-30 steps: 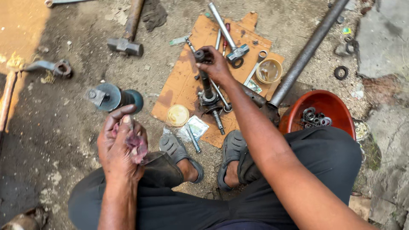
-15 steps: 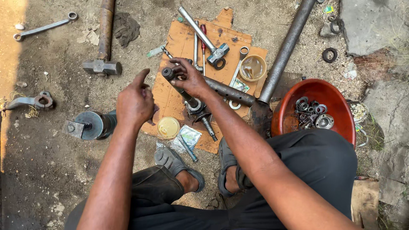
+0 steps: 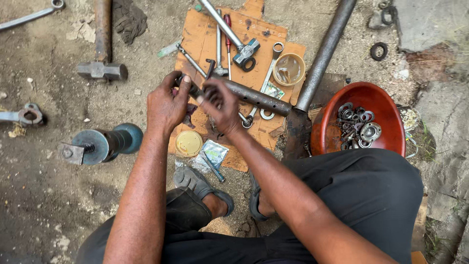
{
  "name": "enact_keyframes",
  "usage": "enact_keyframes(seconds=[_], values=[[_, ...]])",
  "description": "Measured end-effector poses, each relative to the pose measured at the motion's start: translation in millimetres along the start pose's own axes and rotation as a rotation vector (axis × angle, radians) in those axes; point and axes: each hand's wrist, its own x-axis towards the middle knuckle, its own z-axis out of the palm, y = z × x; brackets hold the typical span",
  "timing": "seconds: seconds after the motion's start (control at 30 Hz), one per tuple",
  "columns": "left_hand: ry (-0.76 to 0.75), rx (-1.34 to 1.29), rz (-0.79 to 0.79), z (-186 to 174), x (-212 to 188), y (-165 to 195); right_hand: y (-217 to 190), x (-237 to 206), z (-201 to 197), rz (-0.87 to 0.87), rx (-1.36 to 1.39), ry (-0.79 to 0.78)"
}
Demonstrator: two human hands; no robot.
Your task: The person sits on the ground and cleans a metal part with a rag, then uses a hammer to tap a cylindrical component. They apply grease to a metal tube and continue assembling parts by hand.
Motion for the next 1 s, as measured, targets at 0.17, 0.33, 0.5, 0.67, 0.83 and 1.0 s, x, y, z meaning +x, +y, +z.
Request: enact_keyframes(seconds=[0.17,0.33,0.5,0.67,0.83,1.0], values=[[0.003,-0.006,0.029,6.8,-1.3,1.7,-4.9,-41.5,43.0,-0.179,0.035,-0.029],[0.046,-0.05,0.129,6.6,1.5,-14.2,28.7,-32.3,4.7,-0.099,-0.092,0.103],[0.052,-0.086,0.155,15.0,3.6,-25.8,64.4,-12.8,-69.0,0.334,0.628,0.293],[0.061,-0.064,0.177,14.3,4.6,-24.7,89.1,-15.0,-54.8,0.527,0.353,0.252],[0.043,-0.056,0.126,5.5,4.3,-20.8,110.9,-26.5,-10.6,0.202,-0.063,0.011],[0.019,-0.078,0.109,3.3,4.6,-17.6,110.1,-6.8,-3.4,0.311,-0.197,-0.097]])
